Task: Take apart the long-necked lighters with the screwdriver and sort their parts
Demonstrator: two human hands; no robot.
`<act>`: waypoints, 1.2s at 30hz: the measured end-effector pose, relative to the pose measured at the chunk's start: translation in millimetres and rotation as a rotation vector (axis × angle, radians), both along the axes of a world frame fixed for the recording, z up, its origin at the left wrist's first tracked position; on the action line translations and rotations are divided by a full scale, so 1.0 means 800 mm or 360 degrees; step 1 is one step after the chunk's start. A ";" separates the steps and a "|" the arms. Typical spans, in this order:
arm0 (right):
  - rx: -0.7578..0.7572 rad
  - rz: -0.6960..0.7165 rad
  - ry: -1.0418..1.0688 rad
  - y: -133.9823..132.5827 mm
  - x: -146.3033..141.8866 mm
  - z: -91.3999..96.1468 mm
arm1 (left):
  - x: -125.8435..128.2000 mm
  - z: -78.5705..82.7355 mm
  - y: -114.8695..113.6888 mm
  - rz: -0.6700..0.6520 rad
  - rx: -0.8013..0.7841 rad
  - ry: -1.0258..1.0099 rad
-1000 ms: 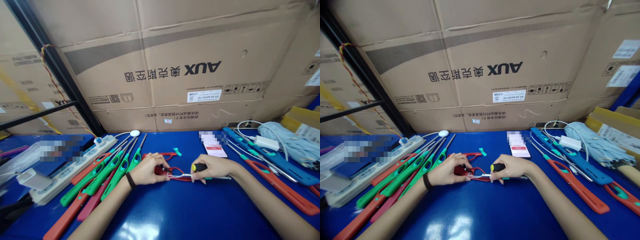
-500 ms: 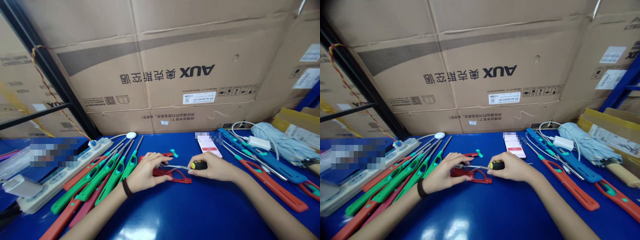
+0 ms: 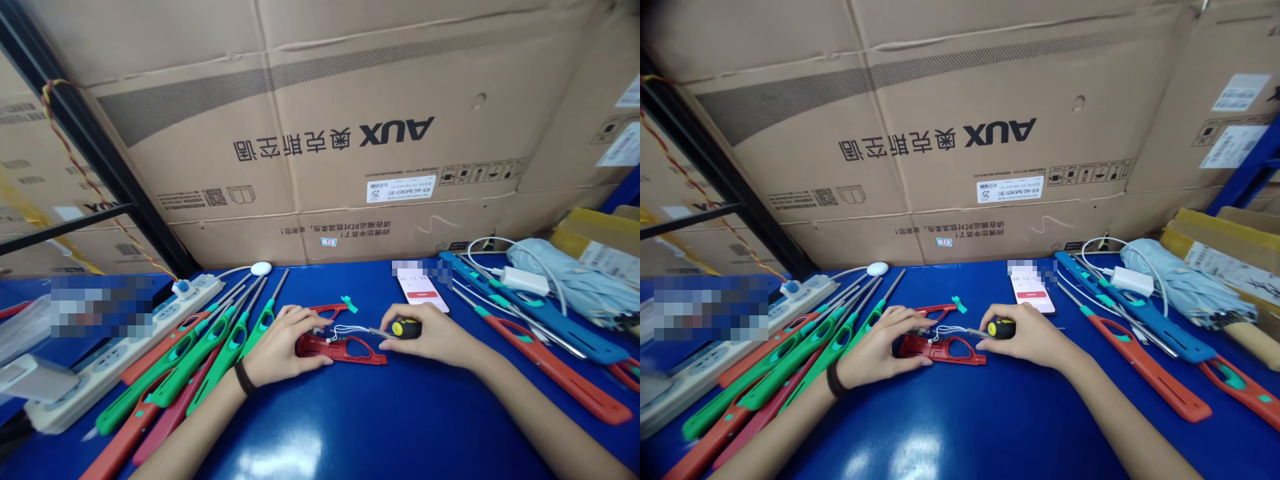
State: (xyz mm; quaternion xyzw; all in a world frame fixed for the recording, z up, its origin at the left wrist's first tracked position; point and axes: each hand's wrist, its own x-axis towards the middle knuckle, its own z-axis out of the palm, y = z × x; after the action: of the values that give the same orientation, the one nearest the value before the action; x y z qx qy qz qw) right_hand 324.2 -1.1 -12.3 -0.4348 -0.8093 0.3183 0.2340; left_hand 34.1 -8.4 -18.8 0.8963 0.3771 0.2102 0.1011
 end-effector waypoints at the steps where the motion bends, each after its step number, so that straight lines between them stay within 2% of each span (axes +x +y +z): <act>1: 0.0004 -0.0009 0.0026 -0.001 0.000 0.001 | 0.000 0.000 0.000 0.0004 0.0029 -0.0012; 6: -0.0012 0.0002 0.0055 -0.003 0.000 0.006 | 0.002 0.000 0.000 -0.0011 0.0069 -0.0029; 13: -0.0081 0.0096 -0.0104 0.000 0.003 0.004 | 0.003 0.000 -0.002 -0.0055 0.0115 0.0006; 20: -0.0294 0.0257 -0.0158 -0.004 -0.001 0.002 | 0.011 -0.006 -0.006 -0.0103 0.0148 -0.0155; 28: -0.0378 0.0211 -0.0147 -0.001 0.004 0.004 | 0.016 -0.007 -0.011 -0.0206 0.0104 -0.0173; 36: -0.0447 0.0287 -0.0196 -0.007 0.007 0.006 | 0.023 -0.012 -0.014 -0.0260 0.0088 -0.0125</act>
State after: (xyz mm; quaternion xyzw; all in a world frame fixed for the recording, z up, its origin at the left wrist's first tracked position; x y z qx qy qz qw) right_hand 329.4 -6.6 -7.7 -0.4077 -0.8053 0.4206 0.0914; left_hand 52.2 -19.2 -28.3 0.9176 0.2924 0.2467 0.1078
